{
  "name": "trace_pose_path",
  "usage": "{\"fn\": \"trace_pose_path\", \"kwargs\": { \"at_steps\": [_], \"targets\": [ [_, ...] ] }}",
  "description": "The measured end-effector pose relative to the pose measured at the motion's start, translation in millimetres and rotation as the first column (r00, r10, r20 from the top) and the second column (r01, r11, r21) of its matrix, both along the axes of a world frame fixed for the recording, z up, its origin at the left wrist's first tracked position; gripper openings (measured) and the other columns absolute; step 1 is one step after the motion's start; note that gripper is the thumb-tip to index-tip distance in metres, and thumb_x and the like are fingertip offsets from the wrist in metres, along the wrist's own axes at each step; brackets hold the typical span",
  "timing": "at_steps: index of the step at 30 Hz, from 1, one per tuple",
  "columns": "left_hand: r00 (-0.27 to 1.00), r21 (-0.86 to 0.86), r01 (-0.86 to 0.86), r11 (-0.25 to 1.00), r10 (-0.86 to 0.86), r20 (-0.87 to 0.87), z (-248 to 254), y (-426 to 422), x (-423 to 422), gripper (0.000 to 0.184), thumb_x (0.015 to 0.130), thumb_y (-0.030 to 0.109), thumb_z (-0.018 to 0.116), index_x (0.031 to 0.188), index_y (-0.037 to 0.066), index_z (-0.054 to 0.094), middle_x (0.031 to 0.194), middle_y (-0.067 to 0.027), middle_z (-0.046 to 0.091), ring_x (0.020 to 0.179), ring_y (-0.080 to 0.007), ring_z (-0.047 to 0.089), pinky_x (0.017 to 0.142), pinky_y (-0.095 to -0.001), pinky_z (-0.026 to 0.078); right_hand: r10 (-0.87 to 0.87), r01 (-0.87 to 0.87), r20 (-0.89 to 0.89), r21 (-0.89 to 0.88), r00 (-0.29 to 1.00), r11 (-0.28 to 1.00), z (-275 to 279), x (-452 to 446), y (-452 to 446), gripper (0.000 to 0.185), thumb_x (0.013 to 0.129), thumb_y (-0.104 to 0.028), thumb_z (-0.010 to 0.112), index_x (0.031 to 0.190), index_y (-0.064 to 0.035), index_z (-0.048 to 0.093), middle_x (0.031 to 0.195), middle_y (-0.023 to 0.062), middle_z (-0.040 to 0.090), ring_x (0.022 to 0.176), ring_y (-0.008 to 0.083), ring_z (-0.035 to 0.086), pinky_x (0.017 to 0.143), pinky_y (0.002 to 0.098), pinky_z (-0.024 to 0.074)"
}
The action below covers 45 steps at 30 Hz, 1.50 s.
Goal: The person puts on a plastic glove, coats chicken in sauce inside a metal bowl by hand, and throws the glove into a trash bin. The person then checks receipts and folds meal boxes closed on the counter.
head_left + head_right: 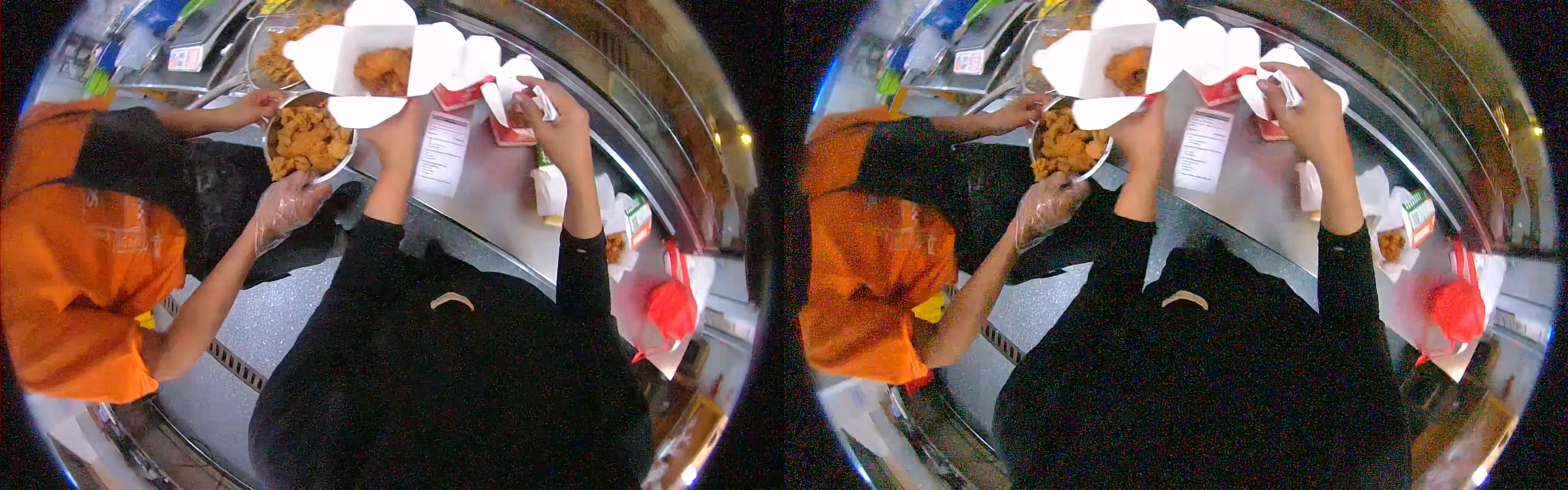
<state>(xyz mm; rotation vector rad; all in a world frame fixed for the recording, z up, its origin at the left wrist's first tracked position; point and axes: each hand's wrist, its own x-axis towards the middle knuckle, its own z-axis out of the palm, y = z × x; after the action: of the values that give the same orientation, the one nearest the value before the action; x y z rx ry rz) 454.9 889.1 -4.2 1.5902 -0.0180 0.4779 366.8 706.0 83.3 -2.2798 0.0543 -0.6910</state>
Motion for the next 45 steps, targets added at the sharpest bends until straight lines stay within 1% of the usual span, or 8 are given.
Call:
{"fn": "trace_pose_path", "kwargs": {
  "at_steps": [6, 10, 14, 22, 24, 30, 34, 45],
  "targets": [
    [0.908, 0.04, 0.341, 0.939, -0.34, 0.243, 73, -4, -35, 0.05, 0.054, 0.009, 0.077, 0.095, -0.009, 0.053, 0.094, -0.014, 0.059, 0.084, -0.0212, 0.057, 0.078, -0.0316, 0.044, -0.175, 0.182, -0.058, 0.153, 0.983, 0.971, 22, -81, -34, 0.026, 0.076, -0.011, 0.062, 0.101, -0.0057, 0.059, 0.085, 0.0048, 0.061, 0.075, 0.009, 0.055, 0.066, 0.0215, 0.0434],
    [0.701, 0.565, 0.534, 0.629, -0.703, 0.121, 88, -10, -73, 0.054, 0.052, 0.029, 0.076, 0.092, -0.001, 0.056, 0.084, -0.0117, 0.059, 0.076, -0.0234, 0.058, 0.068, -0.0341, 0.046, -0.261, 0.282, -0.167, 0.113, 0.951, 0.953, 28, -156, -41, 0.052, 0.064, -0.01, 0.069, 0.112, -0.0048, 0.052, 0.1, 0.003, 0.056, 0.084, 0.0095, 0.052, 0.071, 0.0193, 0.0412],
    [0.23, 0.183, 0.959, 0.214, -0.971, -0.07, 73, -52, -124, 0.074, 0.046, 0.026, 0.079, 0.108, 0.001, 0.046, 0.107, -0.0148, 0.05, 0.098, -0.0263, 0.049, 0.085, -0.0344, 0.039, -0.291, 0.292, -0.07, 0.014, 0.954, 0.956, 13, -227, -35, 0.068, 0.058, -0.013, 0.071, 0.119, -0.0021, 0.043, 0.112, 0.0075, 0.05, 0.094, 0.0149, 0.05, 0.082, 0.0234, 0.038],
    [-0.388, -0.25, 0.871, -0.423, -0.904, 0.177, 61, -111, -219, 0.079, 0.043, 0.023, 0.082, 0.109, 0.001, 0.046, 0.11, -0.013, 0.052, 0.095, -0.0221, 0.051, 0.089, -0.0314, 0.038, -0.54, 0.587, -0.231, 0.285, 0.809, 0.758, -69, -382, -57, 0.062, 0.063, -0.015, 0.069, 0.116, 0.0029, 0.043, 0.108, 0.0115, 0.052, 0.094, 0.0186, 0.051, 0.084, 0.0285, 0.0382],
    [-0.362, -0.026, 0.932, -0.362, -0.924, -0.124, 48, -133, -227, 0.091, 0.04, 0.028, 0.083, 0.116, 0.002, 0.041, 0.115, -0.0144, 0.048, 0.106, -0.0236, 0.045, 0.093, -0.0323, 0.034, -0.577, 0.629, -0.253, 0.357, 0.776, 0.69, -94, -412, -69, 0.06, 0.064, -0.016, 0.068, 0.115, 0.0042, 0.043, 0.108, 0.0125, 0.052, 0.094, 0.0195, 0.051, 0.084, 0.0297, 0.0383],
    [0.005, 0.337, 0.939, 0.067, -0.983, 0.182, 16, -166, -259, 0.114, 0.042, 0.042, 0.081, 0.126, -0.004, 0.021, 0.124, -0.0222, 0.032, 0.113, -0.0322, 0.037, 0.098, -0.0371, 0.026, -0.697, 0.676, -0.114, 0.393, 0.708, 0.623, -123, -438, -114, 0.059, 0.067, -0.017, 0.068, 0.113, 0.008, 0.042, 0.106, 0.0149, 0.052, 0.093, 0.0216, 0.052, 0.084, 0.0329, 0.039],
    [-0.015, 0.052, 0.998, -0.019, -0.996, -0.083, 13, -110, -236, 0.069, 0.059, 0.029, 0.076, 0.117, 0.006, 0.046, 0.101, -0.0118, 0.055, 0.091, -0.0195, 0.054, 0.079, -0.0317, 0.044, -0.752, 0.762, -0.214, 0.379, 0.624, 0.525, -126, -444, -154, 0.053, 0.068, -0.008, 0.069, 0.111, 0.0096, 0.043, 0.105, 0.015, 0.053, 0.089, 0.0214, 0.054, 0.084, 0.0325, 0.04],
    [0.828, 0.365, 0.556, 0.747, -0.456, -0.326, -65, 3, -173, 0.028, 0.069, 0.019, 0.066, 0.09, 0.003, 0.058, 0.064, -0.0056, 0.054, 0.056, -0.0135, 0.051, 0.054, -0.0265, 0.043, -0.805, 0.738, 0.113, 0.342, 0.583, 0.582, -152, -374, -170, 0.051, 0.068, -0.002, 0.068, 0.111, 0.0103, 0.044, 0.109, 0.0183, 0.052, 0.092, 0.0233, 0.055, 0.086, 0.0337, 0.0418]
  ]
}}
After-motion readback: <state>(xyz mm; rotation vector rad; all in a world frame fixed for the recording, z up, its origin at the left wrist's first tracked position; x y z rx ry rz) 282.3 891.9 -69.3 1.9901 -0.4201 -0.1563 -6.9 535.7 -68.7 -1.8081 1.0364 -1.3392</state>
